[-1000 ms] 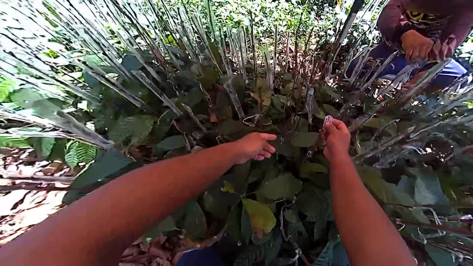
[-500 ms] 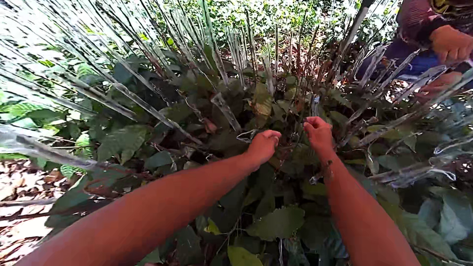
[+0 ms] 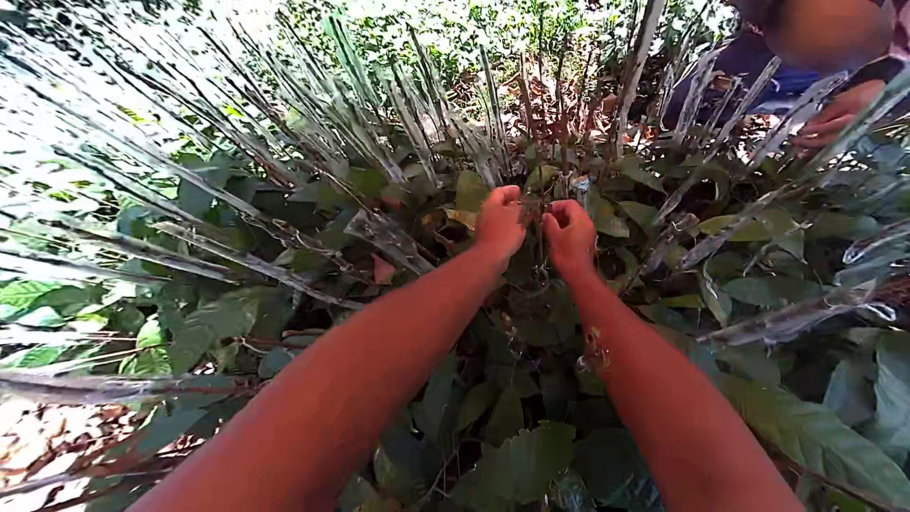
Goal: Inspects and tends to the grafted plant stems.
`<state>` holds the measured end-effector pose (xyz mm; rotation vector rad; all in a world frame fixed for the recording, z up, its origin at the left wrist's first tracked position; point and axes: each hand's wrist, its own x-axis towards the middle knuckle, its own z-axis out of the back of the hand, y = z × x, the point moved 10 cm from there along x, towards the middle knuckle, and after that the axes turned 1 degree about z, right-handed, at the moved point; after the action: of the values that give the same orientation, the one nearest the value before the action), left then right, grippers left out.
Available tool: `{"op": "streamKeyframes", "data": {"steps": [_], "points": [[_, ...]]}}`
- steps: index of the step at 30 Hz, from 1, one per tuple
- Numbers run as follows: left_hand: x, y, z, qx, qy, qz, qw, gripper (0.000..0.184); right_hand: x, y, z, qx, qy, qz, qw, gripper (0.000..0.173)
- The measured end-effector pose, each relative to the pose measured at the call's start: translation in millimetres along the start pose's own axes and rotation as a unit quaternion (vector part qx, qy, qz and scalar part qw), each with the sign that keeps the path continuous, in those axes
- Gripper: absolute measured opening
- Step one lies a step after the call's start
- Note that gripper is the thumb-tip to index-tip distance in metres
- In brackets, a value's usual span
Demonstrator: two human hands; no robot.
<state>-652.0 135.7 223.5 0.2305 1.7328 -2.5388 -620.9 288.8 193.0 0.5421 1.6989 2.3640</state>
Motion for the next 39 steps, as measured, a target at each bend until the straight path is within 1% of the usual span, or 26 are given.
{"op": "streamKeyframes", "data": {"steps": [3,6,8,12,19,23,33,39], "points": [[21.4,4.6,-6.4,0.061,0.035,-0.039,0.997,0.037,0.4,0.9,7.2,-0.022,-0.031,-0.008,0.999,0.023],[39.4,11.9,-11.2,0.07,0.055,-0.072,0.993,0.036,-0.1,4.2,12.2,-0.027,-0.052,0.025,0.998,0.019],[47.0,14.1,-12.0,0.063,0.06,-0.07,0.994,0.034,0.6,3.4,11.8,-0.025,-0.06,0.041,0.997,0.019],[53.5,15.7,-13.9,0.047,0.073,-0.068,0.994,0.029,2.7,-0.7,6.8,-0.016,-0.057,0.043,0.997,0.019],[48.2,15.5,-21.9,0.025,0.07,-0.1,0.992,0.022,5.6,1.5,6.4,-0.024,-0.063,0.062,0.996,0.016],[43.7,9.5,-27.8,0.051,0.068,-0.116,0.99,0.021,5.2,2.0,6.9,-0.03,-0.064,0.075,0.995,0.016],[40.6,5.3,-32.6,0.083,0.071,-0.103,0.989,0.021,13.5,-0.6,11.8,-0.032,-0.094,0.069,0.993,0.016],[40.2,7.1,-35.9,0.069,0.063,-0.099,0.991,0.019,13.3,-3.6,11.5,-0.023,-0.098,0.07,0.993,0.015]]}}
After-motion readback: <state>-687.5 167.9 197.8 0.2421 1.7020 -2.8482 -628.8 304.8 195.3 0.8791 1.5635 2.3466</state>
